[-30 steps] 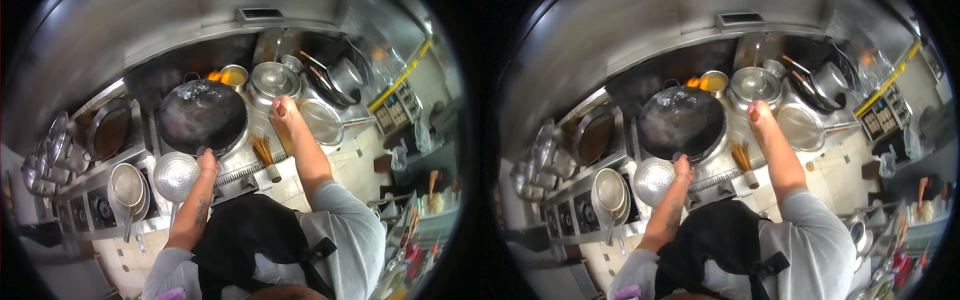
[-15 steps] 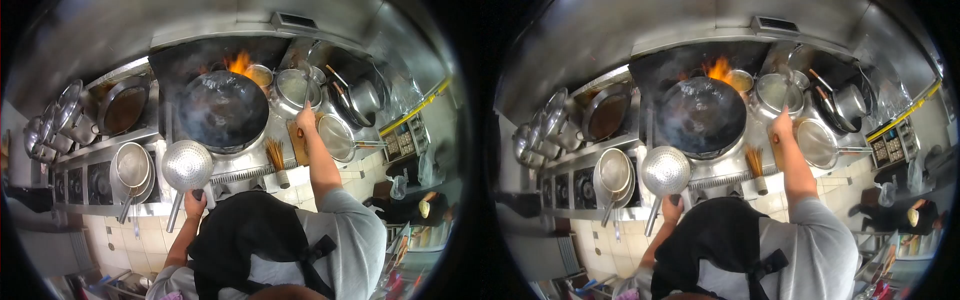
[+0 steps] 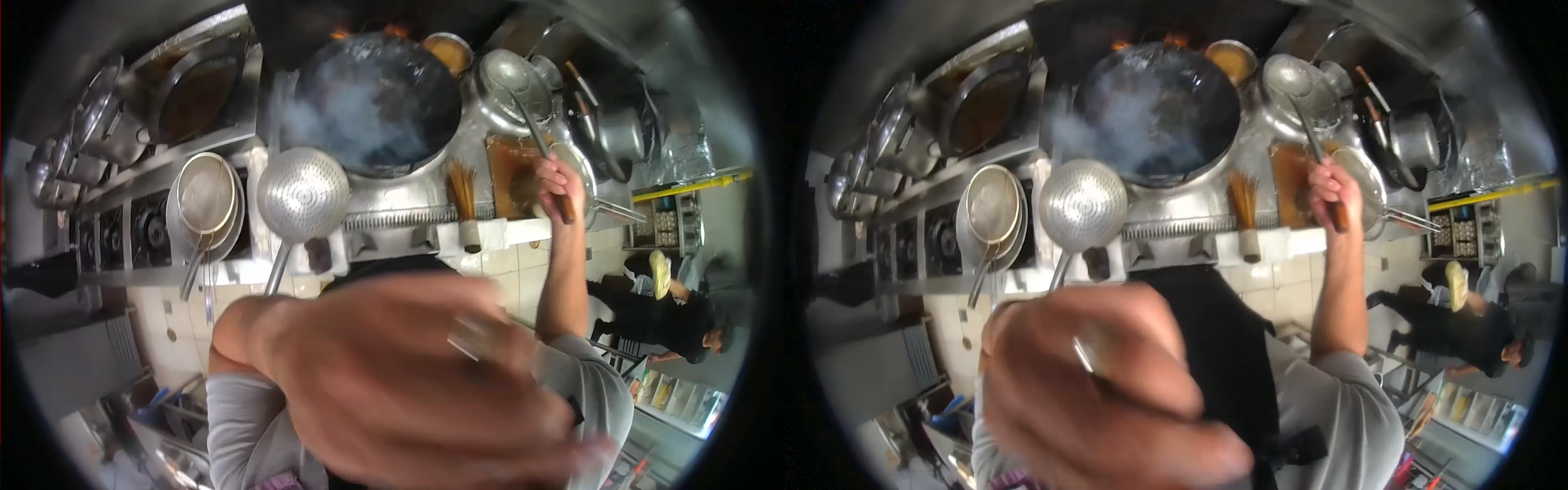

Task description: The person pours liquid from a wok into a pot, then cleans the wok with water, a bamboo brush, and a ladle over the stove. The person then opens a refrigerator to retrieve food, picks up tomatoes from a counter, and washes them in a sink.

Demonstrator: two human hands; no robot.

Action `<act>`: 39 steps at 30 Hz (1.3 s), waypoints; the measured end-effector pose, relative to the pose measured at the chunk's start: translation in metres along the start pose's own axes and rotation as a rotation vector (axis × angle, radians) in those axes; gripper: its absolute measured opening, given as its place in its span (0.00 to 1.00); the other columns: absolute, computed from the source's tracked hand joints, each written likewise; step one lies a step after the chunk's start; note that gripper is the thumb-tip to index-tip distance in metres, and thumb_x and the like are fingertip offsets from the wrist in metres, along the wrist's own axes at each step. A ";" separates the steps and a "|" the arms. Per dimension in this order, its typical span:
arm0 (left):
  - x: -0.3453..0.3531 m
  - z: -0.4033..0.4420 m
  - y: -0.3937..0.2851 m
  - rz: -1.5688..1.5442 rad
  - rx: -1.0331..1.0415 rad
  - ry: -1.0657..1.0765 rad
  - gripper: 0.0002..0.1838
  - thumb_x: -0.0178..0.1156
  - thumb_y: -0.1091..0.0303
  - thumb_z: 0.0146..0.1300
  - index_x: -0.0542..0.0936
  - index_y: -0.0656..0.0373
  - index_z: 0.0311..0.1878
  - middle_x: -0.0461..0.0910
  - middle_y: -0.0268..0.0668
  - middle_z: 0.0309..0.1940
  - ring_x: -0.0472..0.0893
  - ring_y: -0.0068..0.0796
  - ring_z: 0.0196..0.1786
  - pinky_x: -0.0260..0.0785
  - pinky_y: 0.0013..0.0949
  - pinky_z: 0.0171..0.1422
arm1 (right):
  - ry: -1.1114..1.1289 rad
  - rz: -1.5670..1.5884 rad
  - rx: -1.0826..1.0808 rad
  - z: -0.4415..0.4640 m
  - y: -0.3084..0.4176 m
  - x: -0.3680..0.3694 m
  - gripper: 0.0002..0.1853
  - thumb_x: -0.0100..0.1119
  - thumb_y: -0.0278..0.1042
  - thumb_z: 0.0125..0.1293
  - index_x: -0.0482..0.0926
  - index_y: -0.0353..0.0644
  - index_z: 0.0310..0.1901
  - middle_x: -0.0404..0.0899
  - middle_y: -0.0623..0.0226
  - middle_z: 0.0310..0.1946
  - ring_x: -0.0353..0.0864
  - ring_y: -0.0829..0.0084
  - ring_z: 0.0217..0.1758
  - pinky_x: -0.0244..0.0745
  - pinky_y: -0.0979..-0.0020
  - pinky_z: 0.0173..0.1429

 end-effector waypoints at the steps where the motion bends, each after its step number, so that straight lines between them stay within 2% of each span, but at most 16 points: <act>1: 0.012 0.013 0.001 -0.136 -0.036 0.226 0.05 0.69 0.71 0.62 0.91 0.59 0.32 0.92 0.39 0.39 0.82 0.24 0.29 0.68 0.25 0.25 | 0.060 0.019 0.064 -0.009 -0.008 0.004 0.04 0.46 0.23 0.82 0.69 0.34 0.52 0.69 0.67 0.32 0.68 0.85 0.23 0.64 0.84 0.17; 2: 0.011 0.025 -0.009 -0.136 -0.050 0.223 0.05 0.69 0.71 0.62 0.91 0.59 0.32 0.92 0.39 0.39 0.82 0.24 0.29 0.68 0.25 0.25 | 0.000 -0.024 0.040 -0.025 -0.018 0.017 0.07 0.49 0.23 0.80 0.70 0.34 0.55 0.69 0.68 0.31 0.67 0.86 0.22 0.63 0.84 0.17; 4: 0.044 0.031 0.000 0.168 -0.208 0.587 0.34 0.58 0.61 0.83 0.58 0.38 0.87 0.84 0.45 0.60 0.84 0.45 0.44 0.77 0.31 0.44 | 0.126 -0.244 -0.014 -0.034 -0.012 -0.021 0.12 0.52 0.22 0.78 0.70 0.37 0.59 0.70 0.69 0.31 0.65 0.88 0.21 0.59 0.85 0.16; 5: 0.027 0.003 0.012 -0.318 -0.049 0.358 0.30 0.59 0.62 0.83 0.67 0.64 0.81 0.82 0.49 0.63 0.83 0.45 0.49 0.78 0.37 0.47 | -0.112 -0.298 0.003 -0.051 -0.022 -0.009 0.17 0.54 0.20 0.75 0.71 0.40 0.63 0.71 0.71 0.31 0.64 0.88 0.20 0.56 0.84 0.15; 6: 0.015 0.000 0.021 -0.211 -0.225 0.188 0.11 0.67 0.66 0.66 0.91 0.61 0.31 0.91 0.40 0.41 0.83 0.25 0.33 0.73 0.27 0.30 | -0.166 -0.265 0.038 -0.060 -0.033 -0.011 0.23 0.53 0.19 0.74 0.69 0.41 0.69 0.71 0.71 0.31 0.64 0.87 0.20 0.55 0.82 0.14; 7: 0.010 0.001 0.050 -0.240 -0.222 0.262 0.14 0.64 0.61 0.71 0.91 0.63 0.42 0.90 0.40 0.38 0.84 0.28 0.35 0.78 0.30 0.37 | -0.182 -0.301 0.069 -0.069 -0.044 -0.006 0.24 0.52 0.19 0.75 0.68 0.41 0.70 0.70 0.71 0.31 0.63 0.88 0.19 0.55 0.83 0.14; 8: -0.016 -0.037 0.095 0.087 -1.031 0.165 0.20 0.62 0.58 0.75 0.88 0.65 0.57 0.89 0.43 0.46 0.85 0.31 0.44 0.79 0.32 0.49 | -0.192 -0.335 0.093 -0.078 -0.053 -0.001 0.25 0.52 0.19 0.75 0.68 0.40 0.72 0.68 0.71 0.31 0.62 0.88 0.19 0.55 0.84 0.13; 9: -0.033 -0.039 0.141 -0.016 -0.702 0.073 0.24 0.62 0.69 0.74 0.80 0.60 0.72 0.86 0.39 0.56 0.85 0.32 0.57 0.77 0.33 0.64 | -0.191 -0.382 0.124 -0.085 -0.063 0.000 0.27 0.52 0.19 0.75 0.66 0.41 0.74 0.68 0.72 0.30 0.62 0.88 0.19 0.55 0.84 0.13; 10: -0.050 -0.075 0.209 0.105 -0.819 0.019 0.27 0.63 0.68 0.73 0.78 0.60 0.74 0.83 0.43 0.63 0.85 0.30 0.56 0.77 0.32 0.63 | -0.184 -0.432 0.157 -0.090 -0.071 0.000 0.28 0.52 0.20 0.75 0.65 0.42 0.75 0.68 0.72 0.30 0.62 0.88 0.18 0.55 0.84 0.13; 14: -0.121 -0.262 0.416 0.923 -1.085 0.255 0.28 0.64 0.65 0.67 0.79 0.68 0.69 0.81 0.57 0.65 0.85 0.52 0.62 0.76 0.46 0.70 | -0.165 -0.654 0.223 -0.101 -0.101 0.000 0.36 0.52 0.18 0.72 0.59 0.44 0.81 0.68 0.73 0.27 0.62 0.86 0.18 0.60 0.80 0.15; 19: -0.099 -0.284 0.475 0.868 -1.583 0.360 0.16 0.60 0.67 0.66 0.90 0.59 0.53 0.89 0.52 0.51 0.86 0.55 0.59 0.76 0.48 0.69 | -0.042 -1.081 0.102 -0.085 -0.097 0.024 0.41 0.56 0.18 0.72 0.56 0.47 0.84 0.75 0.68 0.26 0.72 0.81 0.19 0.70 0.73 0.21; 24: -0.094 -0.257 0.526 1.014 -0.906 0.360 0.14 0.57 0.63 0.70 0.93 0.52 0.45 0.90 0.46 0.47 0.88 0.54 0.52 0.79 0.51 0.62 | -0.492 -2.027 -0.343 -0.015 0.007 0.001 0.42 0.57 0.27 0.72 0.54 0.50 0.85 0.85 0.35 0.51 0.85 0.35 0.52 0.79 0.45 0.60; 30: -0.064 -0.229 0.408 1.055 -1.122 0.415 0.15 0.67 0.52 0.69 0.90 0.53 0.37 0.88 0.48 0.39 0.87 0.58 0.47 0.79 0.53 0.55 | -0.863 -1.968 -0.489 0.106 0.059 -0.109 0.42 0.56 0.25 0.71 0.52 0.39 0.85 0.87 0.37 0.39 0.88 0.43 0.40 0.83 0.49 0.46; 32: -0.057 -0.269 0.401 1.064 -1.120 0.501 0.17 0.65 0.51 0.70 0.89 0.55 0.38 0.89 0.51 0.41 0.87 0.59 0.49 0.78 0.55 0.58 | -0.544 -0.949 -0.407 0.133 0.051 -0.141 0.30 0.53 0.25 0.73 0.65 0.33 0.76 0.82 0.54 0.29 0.80 0.61 0.23 0.77 0.59 0.26; 34: -0.064 -0.294 0.398 1.020 -1.153 0.450 0.17 0.64 0.52 0.71 0.87 0.57 0.37 0.88 0.50 0.41 0.86 0.59 0.48 0.78 0.57 0.57 | -0.230 -0.063 -0.034 0.141 0.034 -0.133 0.06 0.54 0.24 0.77 0.68 0.40 0.40 0.69 0.70 0.25 0.68 0.82 0.19 0.66 0.80 0.18; 39: -0.058 -0.283 0.390 0.961 -1.080 0.535 0.10 0.62 0.65 0.69 0.88 0.59 0.39 0.87 0.51 0.49 0.85 0.59 0.53 0.77 0.55 0.62 | -0.042 0.126 0.023 0.060 0.020 -0.065 0.02 0.49 0.24 0.80 0.68 0.40 0.47 0.71 0.69 0.29 0.67 0.85 0.22 0.62 0.83 0.18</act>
Point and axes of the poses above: each hand's wrist, its own z-axis towards the middle knuckle, its own x-axis out of the palm, y = z × x, the point moved 9 cm from there along z, towards the middle knuckle
